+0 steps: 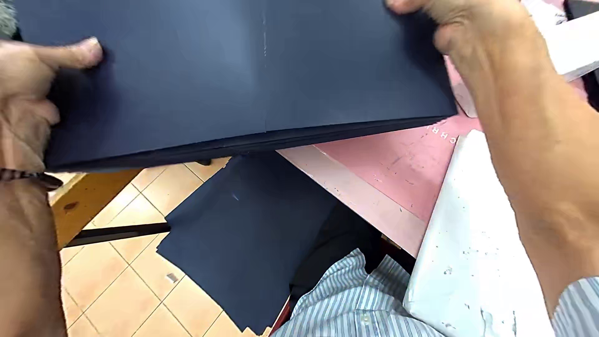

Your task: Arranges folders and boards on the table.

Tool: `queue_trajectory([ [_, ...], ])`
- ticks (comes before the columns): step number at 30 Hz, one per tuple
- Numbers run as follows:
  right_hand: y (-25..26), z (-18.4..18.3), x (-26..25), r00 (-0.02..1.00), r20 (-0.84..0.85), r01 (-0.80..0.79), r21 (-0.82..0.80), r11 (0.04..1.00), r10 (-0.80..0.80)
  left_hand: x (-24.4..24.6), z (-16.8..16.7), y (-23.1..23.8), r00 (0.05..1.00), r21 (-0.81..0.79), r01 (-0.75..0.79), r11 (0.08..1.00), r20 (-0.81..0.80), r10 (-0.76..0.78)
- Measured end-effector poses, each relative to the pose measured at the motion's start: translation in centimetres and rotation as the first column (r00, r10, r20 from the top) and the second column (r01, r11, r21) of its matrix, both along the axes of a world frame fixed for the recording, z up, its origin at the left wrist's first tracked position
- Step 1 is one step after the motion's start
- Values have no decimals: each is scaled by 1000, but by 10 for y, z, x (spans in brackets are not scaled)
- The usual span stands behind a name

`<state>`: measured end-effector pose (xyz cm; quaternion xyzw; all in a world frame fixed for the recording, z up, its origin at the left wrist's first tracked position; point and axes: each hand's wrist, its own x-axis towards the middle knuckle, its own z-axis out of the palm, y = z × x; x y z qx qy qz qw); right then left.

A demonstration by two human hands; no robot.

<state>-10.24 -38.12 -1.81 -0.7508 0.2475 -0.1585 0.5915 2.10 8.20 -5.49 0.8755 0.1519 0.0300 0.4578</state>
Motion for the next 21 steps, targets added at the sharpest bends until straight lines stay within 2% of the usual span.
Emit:
queue_trajectory([
  [2, 9, -20, 29, 991, -104, -88, -29, 996, 84, -3, -30, 19, 993, 57, -61, 997, -95, 66],
  [3, 11, -35, 41, 976, -178, -146, -92, 985, 128, -3, -48, 28, 987, 72, -87, 994, -132, 96],
  [5, 12, -56, 51, 905, -382, -322, -320, 891, 190, -11, -65, 24, 969, 84, -138, 987, -193, 152],
  [7, 10, -55, 52, 833, -524, -448, -452, 771, 176, -14, -67, 21, 963, 94, -155, 983, -207, 172],
  [9, -2, -52, 50, 855, -481, -451, -507, 735, 192, -15, -65, 22, 960, 114, -153, 982, -217, 175],
  [11, -17, -47, 38, 943, -264, -317, -524, 790, 203, -6, -67, 31, 960, 125, -138, 982, -226, 164],
  [13, -16, -40, 2, 973, -123, -226, -379, 897, 193, 0, -66, 48, 966, 122, -24, 992, -254, 54],
  [16, 3, -37, -78, 943, -110, -330, -190, 925, 314, -10, -53, 55, 944, 58, 229, 972, -257, -207],
  [17, 16, -44, -102, 914, -113, -401, -102, 910, 390, -21, -48, 51, 945, 31, 240, 970, -234, -227],
  [19, 48, -65, -130, 832, -148, -511, 174, 842, 535, -47, -41, 45, 971, 23, 170, 985, -174, -163],
  [21, 78, -85, -138, 764, -184, -517, 399, 757, 618, -62, -40, 38, 983, 19, 118, 993, -144, -114],
])
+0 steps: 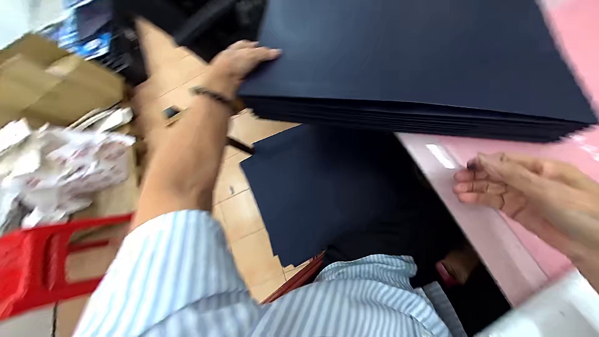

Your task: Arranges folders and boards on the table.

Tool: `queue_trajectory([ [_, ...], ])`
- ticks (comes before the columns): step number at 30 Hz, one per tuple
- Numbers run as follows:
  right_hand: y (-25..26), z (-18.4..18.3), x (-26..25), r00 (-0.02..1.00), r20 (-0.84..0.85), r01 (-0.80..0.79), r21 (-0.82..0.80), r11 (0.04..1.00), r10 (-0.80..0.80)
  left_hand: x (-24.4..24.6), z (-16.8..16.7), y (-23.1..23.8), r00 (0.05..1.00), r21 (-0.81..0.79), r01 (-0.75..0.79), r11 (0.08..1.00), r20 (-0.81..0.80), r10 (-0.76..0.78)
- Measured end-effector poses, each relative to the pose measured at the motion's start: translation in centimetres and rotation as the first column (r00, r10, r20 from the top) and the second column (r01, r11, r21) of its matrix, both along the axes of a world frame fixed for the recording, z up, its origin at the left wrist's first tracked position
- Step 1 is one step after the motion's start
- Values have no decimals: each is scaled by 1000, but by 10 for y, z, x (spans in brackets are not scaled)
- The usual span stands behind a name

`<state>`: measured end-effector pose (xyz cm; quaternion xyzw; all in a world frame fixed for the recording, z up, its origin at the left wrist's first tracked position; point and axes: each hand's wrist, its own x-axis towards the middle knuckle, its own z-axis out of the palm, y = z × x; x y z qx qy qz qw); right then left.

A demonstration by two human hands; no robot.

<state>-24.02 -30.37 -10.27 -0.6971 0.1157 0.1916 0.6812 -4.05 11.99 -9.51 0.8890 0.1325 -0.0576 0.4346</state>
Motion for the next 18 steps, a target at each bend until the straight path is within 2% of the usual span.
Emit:
queue_trajectory([
  [2, 27, -11, 4, 998, -59, -31, 109, 994, 38, 10, -8, 4, 1000, -9, 21, 1000, -3, -21],
  [5, 64, -14, 19, 997, -57, -34, 156, 987, 44, -4, 8, -10, 997, -62, -62, 996, -48, 59],
  [9, 100, -6, 42, 994, -43, 105, 156, 982, -100, -29, 19, -32, 990, -171, -137, 976, -62, 128],
  [12, 111, 0, 46, 968, -34, 252, 170, 953, -250, -47, 16, -44, 981, -365, -196, 910, -66, 184],
  [15, 104, -2, 55, 941, 16, 331, 163, 929, -338, -68, 9, -64, 977, -545, -202, 814, -58, 204],
  [18, 89, -2, 70, 875, 44, 477, 92, 874, -482, -81, 2, -88, 974, -659, -211, 722, -75, 215],
])
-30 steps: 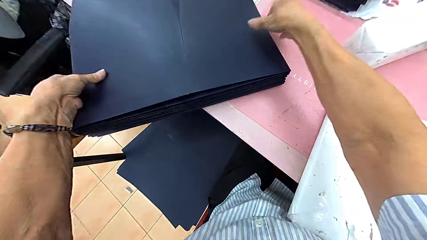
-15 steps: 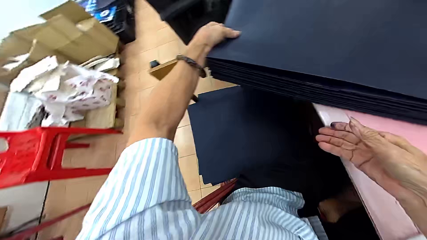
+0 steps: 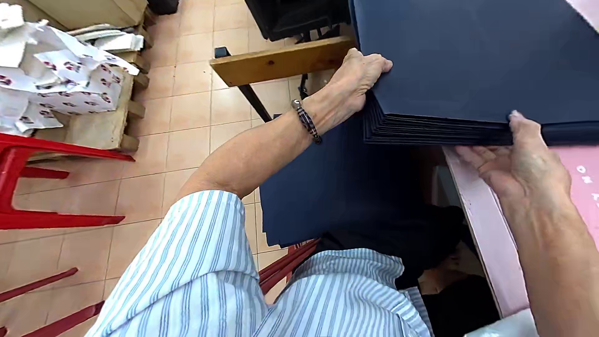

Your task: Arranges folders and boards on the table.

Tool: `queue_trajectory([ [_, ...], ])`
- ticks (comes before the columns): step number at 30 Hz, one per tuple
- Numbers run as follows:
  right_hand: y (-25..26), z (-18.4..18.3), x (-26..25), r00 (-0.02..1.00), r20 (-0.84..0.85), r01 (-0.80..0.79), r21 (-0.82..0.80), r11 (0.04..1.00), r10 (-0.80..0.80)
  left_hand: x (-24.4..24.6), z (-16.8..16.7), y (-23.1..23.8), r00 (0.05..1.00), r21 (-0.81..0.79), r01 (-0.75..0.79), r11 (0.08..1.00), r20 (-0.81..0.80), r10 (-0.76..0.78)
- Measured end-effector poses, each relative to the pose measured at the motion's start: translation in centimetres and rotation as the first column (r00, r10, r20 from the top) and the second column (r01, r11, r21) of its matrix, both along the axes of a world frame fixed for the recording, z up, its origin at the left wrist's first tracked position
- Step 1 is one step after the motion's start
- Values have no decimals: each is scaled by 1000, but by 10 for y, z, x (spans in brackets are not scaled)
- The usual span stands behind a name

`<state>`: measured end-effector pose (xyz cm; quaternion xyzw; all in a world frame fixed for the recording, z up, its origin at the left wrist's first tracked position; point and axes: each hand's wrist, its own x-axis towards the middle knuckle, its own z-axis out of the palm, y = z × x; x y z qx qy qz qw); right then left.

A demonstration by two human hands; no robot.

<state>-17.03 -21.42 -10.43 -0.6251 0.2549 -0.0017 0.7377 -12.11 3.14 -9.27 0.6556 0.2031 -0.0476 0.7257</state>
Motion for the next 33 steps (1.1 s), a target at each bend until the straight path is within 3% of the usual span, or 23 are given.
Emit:
queue_trajectory([
  [3, -26, 5, 16, 997, -14, 76, -67, 995, -77, -6, -1, -13, 998, -144, 67, 987, 5, -67],
  [7, -70, 11, 37, 998, -30, 47, -89, 995, -50, -10, -10, -22, 958, -356, 270, 895, 1, -288],
  [12, -105, 0, 45, 993, -86, 75, -103, 992, -84, -41, -23, -79, 976, -423, 195, 885, 0, -216],
  [16, -97, 3, -13, 990, -112, -101, -81, 992, 92, -55, -25, -112, 986, -467, 142, 873, -10, -166],
  [19, -84, 0, -38, 998, -59, 2, -13, 1000, -2, -64, -31, -123, 981, -508, 175, 844, 13, -195],
  [21, -85, -5, -35, 999, -8, 36, -42, 998, -36, -62, -37, -115, 973, -516, 217, 829, 42, -229],
  [23, -89, -9, -31, 1000, 12, 9, -62, 998, -8, -49, -41, -96, 978, -445, 207, 871, 62, -201],
  [25, -94, -15, -31, 1000, 11, -8, -69, 998, 9, -18, -47, -68, 998, -382, 29, 924, 55, -9],
  [28, -102, -21, -37, 999, 24, -34, -84, 996, 36, 31, -63, -24, 967, -398, -209, 893, 51, 249],
  [30, -113, -21, -42, 997, 34, -65, -119, 991, 70, 34, -65, -11, 970, -333, -207, 920, 54, 238],
  [33, -142, -14, -46, 988, 5, -153, -146, 977, 155, -3, -63, -1, 994, -291, -108, 951, -27, 104],
])
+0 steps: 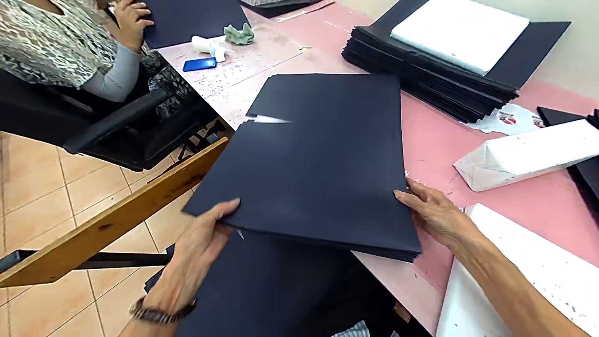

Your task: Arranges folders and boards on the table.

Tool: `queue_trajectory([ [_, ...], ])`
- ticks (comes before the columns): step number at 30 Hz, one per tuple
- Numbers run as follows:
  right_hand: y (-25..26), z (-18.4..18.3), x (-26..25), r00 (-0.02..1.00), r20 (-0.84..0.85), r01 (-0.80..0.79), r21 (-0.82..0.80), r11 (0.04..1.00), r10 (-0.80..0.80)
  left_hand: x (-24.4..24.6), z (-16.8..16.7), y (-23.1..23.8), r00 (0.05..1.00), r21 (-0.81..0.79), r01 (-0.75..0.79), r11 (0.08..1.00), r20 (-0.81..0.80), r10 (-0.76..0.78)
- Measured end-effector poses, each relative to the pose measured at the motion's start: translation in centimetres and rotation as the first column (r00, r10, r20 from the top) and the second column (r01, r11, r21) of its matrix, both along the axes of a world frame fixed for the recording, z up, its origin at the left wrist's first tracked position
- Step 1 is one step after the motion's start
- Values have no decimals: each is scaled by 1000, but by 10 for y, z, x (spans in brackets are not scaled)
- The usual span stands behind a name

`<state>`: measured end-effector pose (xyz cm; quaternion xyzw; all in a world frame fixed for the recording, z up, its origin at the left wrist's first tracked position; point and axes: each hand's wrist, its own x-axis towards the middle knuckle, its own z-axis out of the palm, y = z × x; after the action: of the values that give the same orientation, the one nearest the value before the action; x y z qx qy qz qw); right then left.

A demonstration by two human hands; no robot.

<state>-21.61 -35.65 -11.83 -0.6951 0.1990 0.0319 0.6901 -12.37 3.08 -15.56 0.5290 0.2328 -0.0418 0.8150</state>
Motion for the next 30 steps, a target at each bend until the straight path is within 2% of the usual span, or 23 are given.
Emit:
queue_trajectory([
  [2, -23, 3, 9, 997, -26, -75, -17, 997, 75, -28, -6, 7, 997, -121, 50, 991, -51, -57],
  [4, -41, 9, 28, 989, -78, -133, -89, 987, 127, -48, -17, 20, 991, -322, 130, 938, 18, -131],
  [6, -56, 20, 55, 980, -134, -175, -206, 963, 149, -59, -26, 34, 956, -474, 294, 830, 138, -259],
  [7, -67, 22, 71, 972, -150, -214, -248, 945, 180, -59, -30, 41, 908, -516, 418, 748, 221, -355],
  [9, -84, 28, 101, 960, -176, -265, -320, 910, 217, -52, -33, 50, 779, -522, 624, 581, 356, -517],
  [10, -88, 31, 113, 958, -187, -272, -366, 890, 216, -47, -32, 48, 742, -496, 667, 556, 366, -562],
  [11, -91, 34, 124, 962, -194, -259, -415, 872, 194, -44, -27, 42, 737, -449, 672, 590, 327, -591],
  [13, -96, 39, 144, 969, -201, -227, -510, 830, 141, -39, -7, 15, 803, -285, 593, 753, 142, -579],
  [14, -100, 41, 153, 971, -199, -223, -562, 796, 131, -36, 2, -1, 826, -222, 559, 799, 66, -560],
  [16, -109, 45, 166, 975, -181, -219, -694, 686, 127, -32, 18, -32, 842, -148, 531, 834, -12, -539],
  [17, -110, 51, 167, 981, -152, -193, -776, 601, 120, -31, 25, -46, 843, -147, 530, 835, -21, -538],
  [19, -112, 67, 162, 993, -47, -89, -891, 446, 104, -33, 35, -72, 838, -155, 534, 831, -28, -544],
  [20, -112, 74, 157, 996, 17, -21, -909, 416, 89, -34, 39, -84, 840, -157, 531, 833, -32, -542],
  [24, -119, 88, 127, 978, 207, 163, -859, 485, 39, -36, 43, -129, 849, -141, 514, 846, -54, -525],
  [27, -128, 90, 99, 967, 251, 238, -803, 546, -54, -38, 42, -154, 848, -134, 519, 844, -45, -529],
  [30, -136, 90, 76, 951, 285, 301, -781, 547, -116, -43, 45, -177, 848, -132, 516, 846, -61, -526],
])
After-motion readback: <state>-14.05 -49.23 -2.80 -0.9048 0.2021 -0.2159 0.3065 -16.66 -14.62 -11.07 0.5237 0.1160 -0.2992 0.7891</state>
